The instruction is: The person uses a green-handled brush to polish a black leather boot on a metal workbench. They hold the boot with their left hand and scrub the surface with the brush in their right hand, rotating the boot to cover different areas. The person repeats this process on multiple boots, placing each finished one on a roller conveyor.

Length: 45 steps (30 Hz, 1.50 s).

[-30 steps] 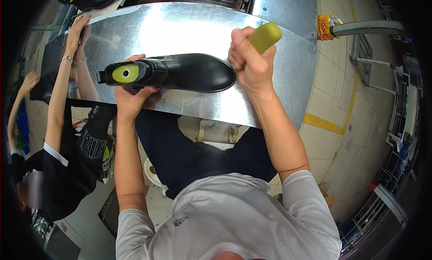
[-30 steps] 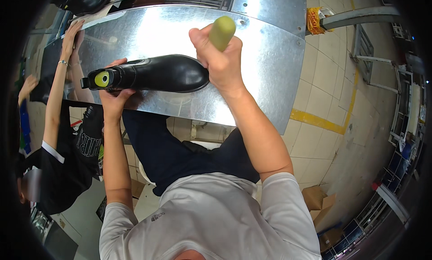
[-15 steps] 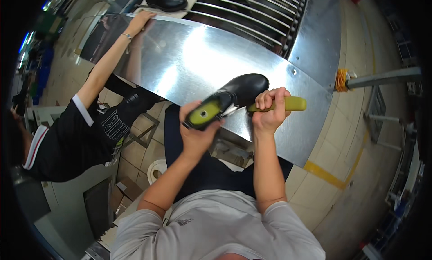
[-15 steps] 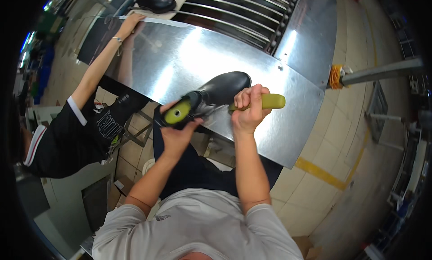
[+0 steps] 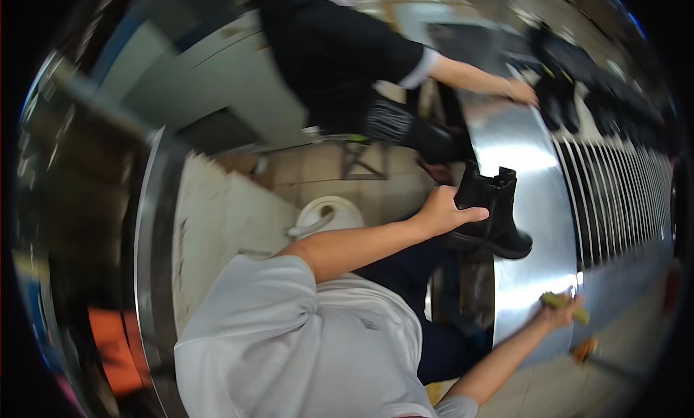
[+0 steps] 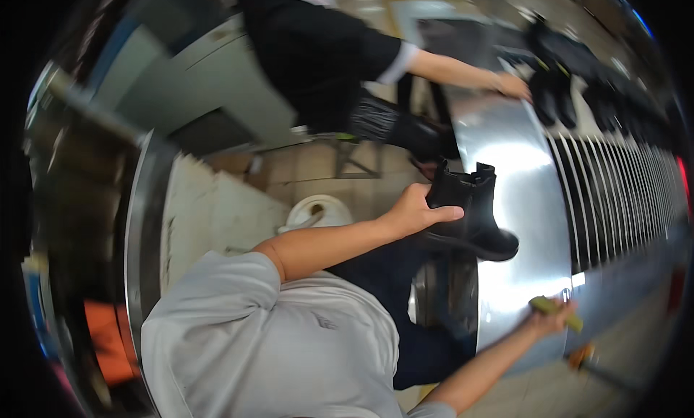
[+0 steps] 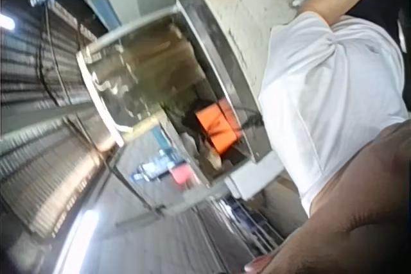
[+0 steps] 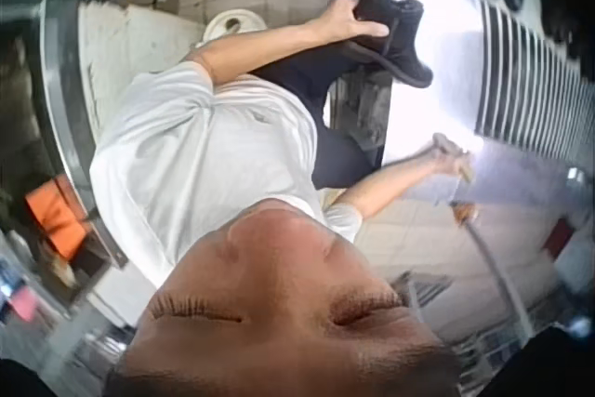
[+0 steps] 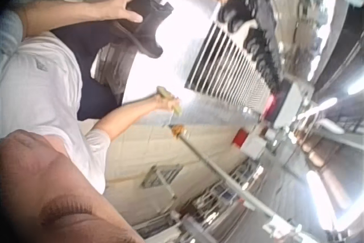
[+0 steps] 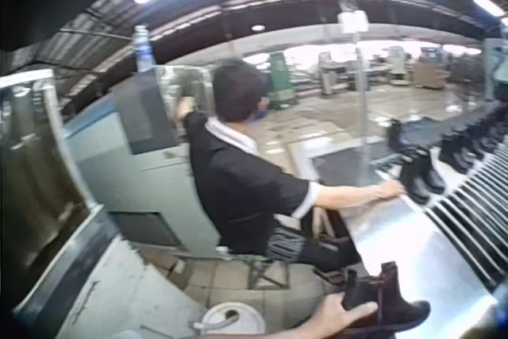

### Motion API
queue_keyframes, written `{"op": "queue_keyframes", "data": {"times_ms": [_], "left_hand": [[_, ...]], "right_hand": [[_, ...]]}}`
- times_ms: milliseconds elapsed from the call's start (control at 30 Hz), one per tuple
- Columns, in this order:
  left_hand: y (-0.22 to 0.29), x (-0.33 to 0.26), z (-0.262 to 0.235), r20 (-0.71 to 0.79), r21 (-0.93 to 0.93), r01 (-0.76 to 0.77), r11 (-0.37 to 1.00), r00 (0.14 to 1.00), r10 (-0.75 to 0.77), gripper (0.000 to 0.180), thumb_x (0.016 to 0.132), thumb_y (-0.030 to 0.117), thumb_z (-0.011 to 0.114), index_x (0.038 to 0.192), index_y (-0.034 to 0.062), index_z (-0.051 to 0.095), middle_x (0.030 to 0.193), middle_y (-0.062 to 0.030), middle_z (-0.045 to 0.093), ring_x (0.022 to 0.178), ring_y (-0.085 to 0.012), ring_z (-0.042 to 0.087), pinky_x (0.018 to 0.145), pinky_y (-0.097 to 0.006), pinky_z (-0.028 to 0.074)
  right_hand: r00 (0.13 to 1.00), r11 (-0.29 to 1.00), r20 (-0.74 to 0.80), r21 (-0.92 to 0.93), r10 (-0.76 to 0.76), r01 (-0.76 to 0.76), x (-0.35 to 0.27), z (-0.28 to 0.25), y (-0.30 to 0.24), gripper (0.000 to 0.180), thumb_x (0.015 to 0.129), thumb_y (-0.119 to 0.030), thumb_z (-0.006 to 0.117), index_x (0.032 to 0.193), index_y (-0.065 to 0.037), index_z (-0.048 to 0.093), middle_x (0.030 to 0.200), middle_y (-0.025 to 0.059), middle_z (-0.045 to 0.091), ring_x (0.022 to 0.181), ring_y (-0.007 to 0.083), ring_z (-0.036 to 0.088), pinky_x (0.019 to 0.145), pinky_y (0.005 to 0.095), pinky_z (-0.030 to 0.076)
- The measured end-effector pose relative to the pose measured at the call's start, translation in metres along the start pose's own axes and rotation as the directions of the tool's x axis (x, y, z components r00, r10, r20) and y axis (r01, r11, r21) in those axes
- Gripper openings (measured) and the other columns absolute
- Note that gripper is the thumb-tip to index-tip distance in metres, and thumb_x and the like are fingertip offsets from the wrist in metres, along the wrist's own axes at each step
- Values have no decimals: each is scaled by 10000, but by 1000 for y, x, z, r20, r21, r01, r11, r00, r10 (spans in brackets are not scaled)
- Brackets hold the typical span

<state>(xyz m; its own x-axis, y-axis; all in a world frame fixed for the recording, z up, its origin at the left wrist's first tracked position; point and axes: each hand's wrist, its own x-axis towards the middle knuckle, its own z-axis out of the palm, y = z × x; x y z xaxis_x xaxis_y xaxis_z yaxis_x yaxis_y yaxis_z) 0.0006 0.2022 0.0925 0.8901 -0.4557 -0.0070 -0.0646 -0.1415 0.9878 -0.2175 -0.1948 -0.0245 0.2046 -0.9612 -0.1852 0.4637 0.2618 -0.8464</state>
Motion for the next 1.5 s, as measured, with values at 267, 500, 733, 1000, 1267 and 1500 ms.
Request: {"op": "queue_keyframes", "data": {"times_ms": [267, 500, 733, 1000, 1267, 1500], "left_hand": [[115, -202, -266, -859, 324, 257, 911, 483, 170, 647, 714, 472, 907, 883, -128, 734, 853, -173, 744, 797, -229, 677, 805, -378, 544], [206, -352, -392, -617, 575, 109, 811, -593, 518, 551, 754, 250, 929, 1074, -131, 693, 1110, -148, 738, 954, -196, 676, 891, -343, 533], [196, -497, -576, -811, 174, 329, 928, -487, 325, 730, 660, 144, 966, 1242, -147, 636, 1254, -188, 691, 1146, -301, 643, 1056, -388, 472], [173, -241, -427, -201, 694, 622, 362, -315, 928, 468, 922, 124, 727, 1330, -55, 581, 1309, -248, 633, 1158, -346, 642, 985, -429, 521], [82, 96, -75, -4, 570, -626, 532, 646, 763, 494, 970, 19, 643, 1445, -25, 517, 1447, -194, 573, 1373, -281, 517, 1167, -407, 376], [13, 337, 95, 131, -34, -125, 992, 983, 128, 721, 939, 239, 759, 1510, -32, 413, 1410, -225, 584, 1311, -248, 559, 1076, -338, 429]], "right_hand": [[987, 977, 139, -183, -80, 105, 4, 8, -7, 453, 951, -335, 774, 1110, 70, 645, 750, 40, 573, 671, 141, 559, 657, 315, 499], [979, 983, 138, -82, -152, 164, -1, 3, -1, 473, 811, -145, 733, 1228, -112, 512, 705, 52, 521, 550, 171, 506, 492, 329, 465], [990, 989, 139, -145, -10, 30, -39, 18, -4, 354, 940, -326, 785, 944, 1, 650, 710, 16, 550, 658, 148, 555, 625, 323, 510], [987, 983, -26, -96, -159, 156, -41, 45, -10, 195, 993, -229, 689, 986, -45, 623, 678, 21, 538, 568, 157, 543, 492, 345, 487], [972, 965, -57, -149, -227, 217, -44, 39, -28, 185, 988, -168, 644, 1042, -7, 571, 684, 79, 563, 549, 183, 551, 503, 350, 484], [980, 974, -49, -129, -192, 185, -42, 43, -25, 163, 1001, -154, 638, 1033, -7, 575, 706, 86, 570, 594, 175, 566, 538, 338, 494]]}}
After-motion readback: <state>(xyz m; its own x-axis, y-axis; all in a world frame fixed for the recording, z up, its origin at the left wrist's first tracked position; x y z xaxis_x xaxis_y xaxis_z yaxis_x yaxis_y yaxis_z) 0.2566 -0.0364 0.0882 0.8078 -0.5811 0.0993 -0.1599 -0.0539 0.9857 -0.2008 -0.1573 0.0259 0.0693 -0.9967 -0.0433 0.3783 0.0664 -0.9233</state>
